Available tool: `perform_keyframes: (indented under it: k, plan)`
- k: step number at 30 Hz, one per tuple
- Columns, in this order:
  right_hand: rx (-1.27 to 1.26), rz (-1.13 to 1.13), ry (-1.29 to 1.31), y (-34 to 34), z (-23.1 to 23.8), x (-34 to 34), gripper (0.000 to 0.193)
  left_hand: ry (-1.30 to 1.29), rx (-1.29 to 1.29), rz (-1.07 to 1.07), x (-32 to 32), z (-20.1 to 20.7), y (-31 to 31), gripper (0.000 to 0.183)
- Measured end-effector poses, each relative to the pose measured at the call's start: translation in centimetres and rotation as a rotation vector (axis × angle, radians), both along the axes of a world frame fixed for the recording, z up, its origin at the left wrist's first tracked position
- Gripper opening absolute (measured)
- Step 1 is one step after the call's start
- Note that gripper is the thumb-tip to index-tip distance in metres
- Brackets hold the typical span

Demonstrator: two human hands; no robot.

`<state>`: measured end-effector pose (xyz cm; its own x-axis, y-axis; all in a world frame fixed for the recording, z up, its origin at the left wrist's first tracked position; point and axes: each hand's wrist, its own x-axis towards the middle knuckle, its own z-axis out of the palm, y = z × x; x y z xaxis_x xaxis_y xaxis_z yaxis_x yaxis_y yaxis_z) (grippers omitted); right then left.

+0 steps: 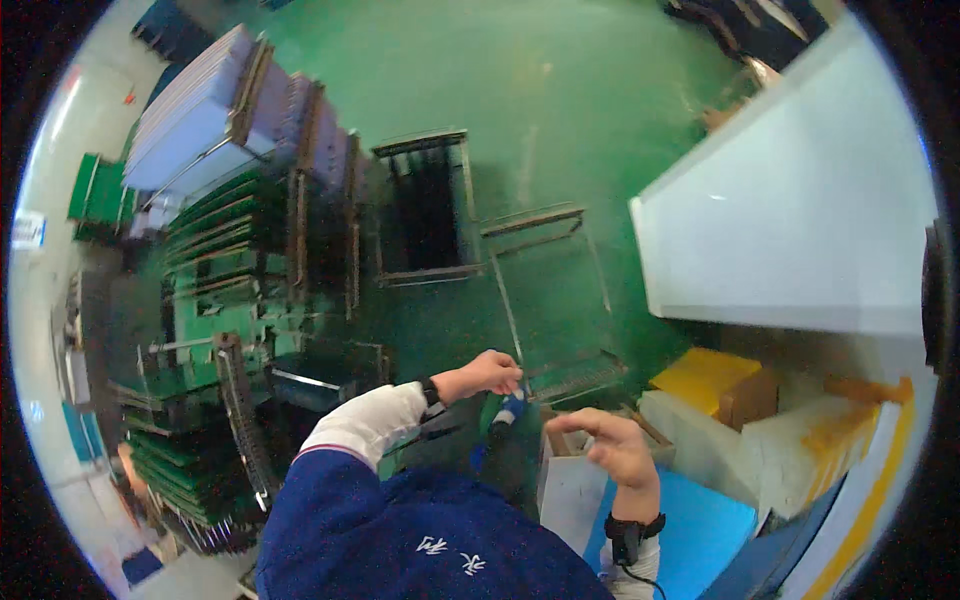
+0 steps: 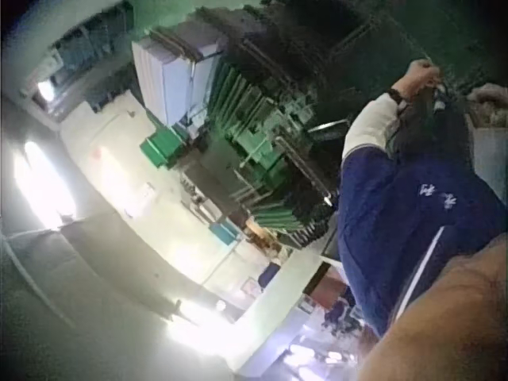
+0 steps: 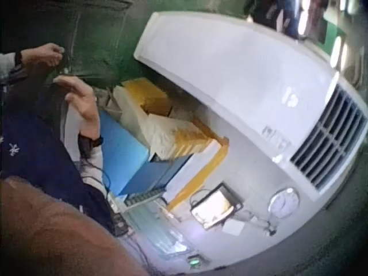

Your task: Feeding flat blue rectangular panels into a roller-based industrial processing machine and organizing metal storage racks.

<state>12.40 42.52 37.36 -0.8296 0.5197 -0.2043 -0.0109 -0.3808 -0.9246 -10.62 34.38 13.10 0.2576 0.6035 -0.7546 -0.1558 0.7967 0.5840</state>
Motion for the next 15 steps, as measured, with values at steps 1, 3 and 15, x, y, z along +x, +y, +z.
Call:
perform_keyframes:
  k: [1,3,15]
  plan:
    - [-0.052,-0.112,-0.105,-0.4,-2.3,-0.2,0.045,0.023,0.005,0.022,-0.2,-0.5,0.2,0.025]
    - [-0.214,-0.221,-0.275,-0.4,-7.0,-0.1,0.042,0.153,0.029,-0.028,0.2,-2.1,0.5,0.024]
    - [-0.425,-0.199,-0.821,-1.5,-32.9,11.4,0.023,0.508,0.072,-0.138,2.9,-14.3,-3.1,0.038]
